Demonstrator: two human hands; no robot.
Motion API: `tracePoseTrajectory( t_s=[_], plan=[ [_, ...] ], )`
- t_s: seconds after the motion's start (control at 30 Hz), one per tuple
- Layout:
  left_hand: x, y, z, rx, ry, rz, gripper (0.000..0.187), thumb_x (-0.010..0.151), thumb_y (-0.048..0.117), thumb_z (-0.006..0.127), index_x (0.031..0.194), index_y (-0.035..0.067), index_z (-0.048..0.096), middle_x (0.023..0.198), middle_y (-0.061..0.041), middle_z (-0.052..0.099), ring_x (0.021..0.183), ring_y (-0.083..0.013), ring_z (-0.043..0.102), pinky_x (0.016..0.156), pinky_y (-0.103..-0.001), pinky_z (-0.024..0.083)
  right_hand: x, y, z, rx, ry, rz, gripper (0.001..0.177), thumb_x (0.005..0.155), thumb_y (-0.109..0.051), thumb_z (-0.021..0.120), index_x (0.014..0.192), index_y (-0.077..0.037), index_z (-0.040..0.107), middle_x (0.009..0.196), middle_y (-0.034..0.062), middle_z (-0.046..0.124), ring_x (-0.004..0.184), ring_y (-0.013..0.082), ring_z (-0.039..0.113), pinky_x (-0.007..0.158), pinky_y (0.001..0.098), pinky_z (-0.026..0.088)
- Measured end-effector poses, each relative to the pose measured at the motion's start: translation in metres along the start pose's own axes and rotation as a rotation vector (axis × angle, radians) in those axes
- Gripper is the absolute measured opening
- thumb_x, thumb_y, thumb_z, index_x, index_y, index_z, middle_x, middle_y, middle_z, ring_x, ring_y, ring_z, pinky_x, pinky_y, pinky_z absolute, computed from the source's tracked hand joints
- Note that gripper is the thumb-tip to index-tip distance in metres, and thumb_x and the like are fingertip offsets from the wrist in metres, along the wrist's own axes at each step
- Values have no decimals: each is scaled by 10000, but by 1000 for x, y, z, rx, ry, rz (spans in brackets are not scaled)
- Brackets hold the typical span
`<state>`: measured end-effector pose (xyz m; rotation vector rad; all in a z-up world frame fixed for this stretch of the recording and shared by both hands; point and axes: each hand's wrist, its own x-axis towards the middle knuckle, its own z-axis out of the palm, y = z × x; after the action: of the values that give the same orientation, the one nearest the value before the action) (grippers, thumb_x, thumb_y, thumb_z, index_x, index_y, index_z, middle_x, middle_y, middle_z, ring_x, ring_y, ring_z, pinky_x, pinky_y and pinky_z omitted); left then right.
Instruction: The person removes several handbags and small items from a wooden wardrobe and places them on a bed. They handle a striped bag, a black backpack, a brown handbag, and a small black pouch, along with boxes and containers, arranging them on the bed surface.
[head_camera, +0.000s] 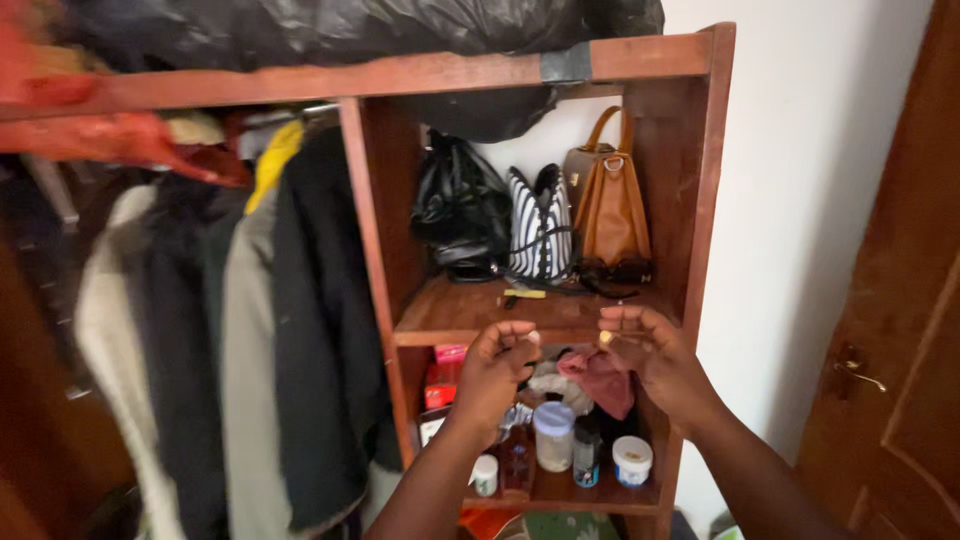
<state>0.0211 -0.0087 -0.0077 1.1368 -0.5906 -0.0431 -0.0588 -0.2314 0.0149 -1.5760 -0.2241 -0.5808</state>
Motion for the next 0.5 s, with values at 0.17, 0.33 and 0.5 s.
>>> tracePoseTrajectory(
  t_s=[0.17,0.33,0.5],
  plan=[
    [92,-58,-13,132,28,174,163,941,103,714,1093,68,665,944,24,676,875,-85,599,792,-234,486,107,70,-33,-131,153,-152,302,936,-24,644,1237,-29,621,1175,66,674,1073,126,648,933,292,541],
    [148,-67,-7,566,44,493,207,932,197,701,1084,60,673,1020,-76,725,968,-214,662,875,-338,517,218,100,-55,-883,192,-392,513,831,-176,753,1310,-88,591,1245,145,654,1156,314,612,942,444,493],
    [143,-67,-1,1198,172,648,293,860,291,707,1104,129,708,1208,-127,694,1237,-371,566,993,-492,458,264,88,-50,-1469,-62,56,609,769,-487,832,1269,-205,626,1319,97,622,1301,338,524,1087,586,348]
  ],
)
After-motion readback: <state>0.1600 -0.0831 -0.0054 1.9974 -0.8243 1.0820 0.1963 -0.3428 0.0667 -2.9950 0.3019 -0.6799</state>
